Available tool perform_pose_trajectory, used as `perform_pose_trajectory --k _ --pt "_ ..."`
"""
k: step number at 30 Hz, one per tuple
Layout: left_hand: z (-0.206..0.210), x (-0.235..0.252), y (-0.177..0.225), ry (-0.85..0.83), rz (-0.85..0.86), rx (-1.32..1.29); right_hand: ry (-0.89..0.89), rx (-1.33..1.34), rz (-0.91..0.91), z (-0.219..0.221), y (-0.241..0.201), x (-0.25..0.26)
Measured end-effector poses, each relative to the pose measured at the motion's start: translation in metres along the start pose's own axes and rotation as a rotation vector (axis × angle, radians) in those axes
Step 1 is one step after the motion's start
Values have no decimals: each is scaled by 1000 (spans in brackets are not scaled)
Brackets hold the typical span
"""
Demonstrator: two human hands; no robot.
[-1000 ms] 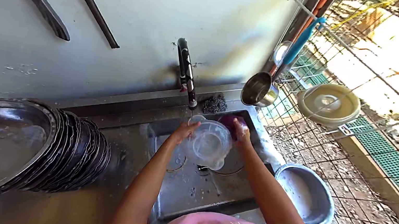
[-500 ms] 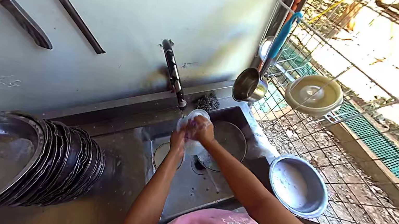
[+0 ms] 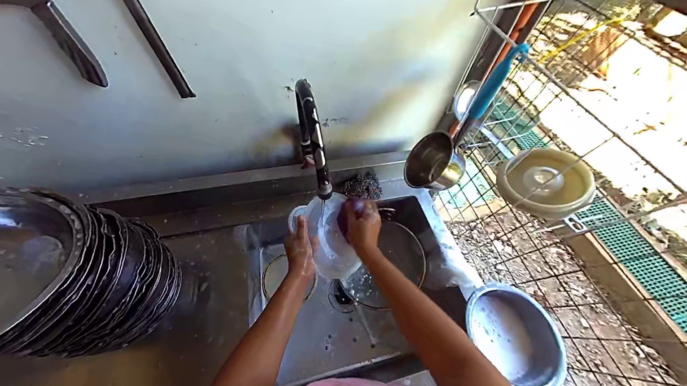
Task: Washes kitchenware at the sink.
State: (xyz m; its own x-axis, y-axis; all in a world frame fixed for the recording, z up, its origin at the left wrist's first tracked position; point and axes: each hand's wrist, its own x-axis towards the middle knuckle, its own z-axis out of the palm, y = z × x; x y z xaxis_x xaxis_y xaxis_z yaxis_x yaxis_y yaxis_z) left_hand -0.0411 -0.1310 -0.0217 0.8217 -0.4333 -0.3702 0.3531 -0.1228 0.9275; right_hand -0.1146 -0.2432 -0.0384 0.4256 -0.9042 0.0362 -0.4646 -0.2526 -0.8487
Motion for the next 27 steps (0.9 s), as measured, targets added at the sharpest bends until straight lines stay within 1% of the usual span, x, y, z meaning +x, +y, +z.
perform_pose_trajectory --k 2,4,6,7,8,9,10,12,13,14,16,17,19,20,21,22,23,25,27 --pt "1 5 -6 -7 -17 -22 -68 78 -79 15 -12 -35" --pt "-8 12 -10 -6 -14 -12 -179 83 -195 12 -8 -52" --pt "-21 15 -7 -6 -17 16 -395 -75 -353 -4 6 -47" --pt "-25 15 -8 -10 -27 17 -482 -202 -397 -13 10 -40" --pt "-26 14 -10 -23 -41 7 -523 -315 -397 -19 11 -30" --pt "-24 10 -14 -32 -55 -7 -520 -382 -360 -21 9 -21" --pt "-21 7 -16 -45 -64 -28 -476 -375 -311 -18 8 -16" --pt "-13 8 -11 -68 -51 -58 -352 -244 -239 -8 -2 -14" --pt "-13 8 -6 -82 -41 -45 -325 -160 -235 -5 -6 -21" --pt "-15 11 -1 -104 -30 -19 -326 -92 -266 -4 -5 -31" --pt "-21 17 9 -133 12 61 -348 -10 -394 -5 3 -54" --pt "-20 20 9 -123 18 86 -316 36 -467 -3 9 -64" --pt "-15 22 3 -133 32 39 -230 107 -590 3 9 -76" --pt "-12 20 -1 -206 42 -19 -203 109 -616 6 0 -78" --pt "-7 17 -4 -288 54 -67 -169 84 -608 8 -12 -76" --pt "-2 14 -6 -324 56 -103 -154 45 -548 7 -24 -69" --pt "2 11 -7 -341 64 -103 -164 -3 -448 2 -35 -58" --pt "3 5 -5 -358 72 17 -178 -53 -254 -11 -47 -27" --pt "4 -4 -2 -347 92 168 -173 -36 -44 -25 -46 5"
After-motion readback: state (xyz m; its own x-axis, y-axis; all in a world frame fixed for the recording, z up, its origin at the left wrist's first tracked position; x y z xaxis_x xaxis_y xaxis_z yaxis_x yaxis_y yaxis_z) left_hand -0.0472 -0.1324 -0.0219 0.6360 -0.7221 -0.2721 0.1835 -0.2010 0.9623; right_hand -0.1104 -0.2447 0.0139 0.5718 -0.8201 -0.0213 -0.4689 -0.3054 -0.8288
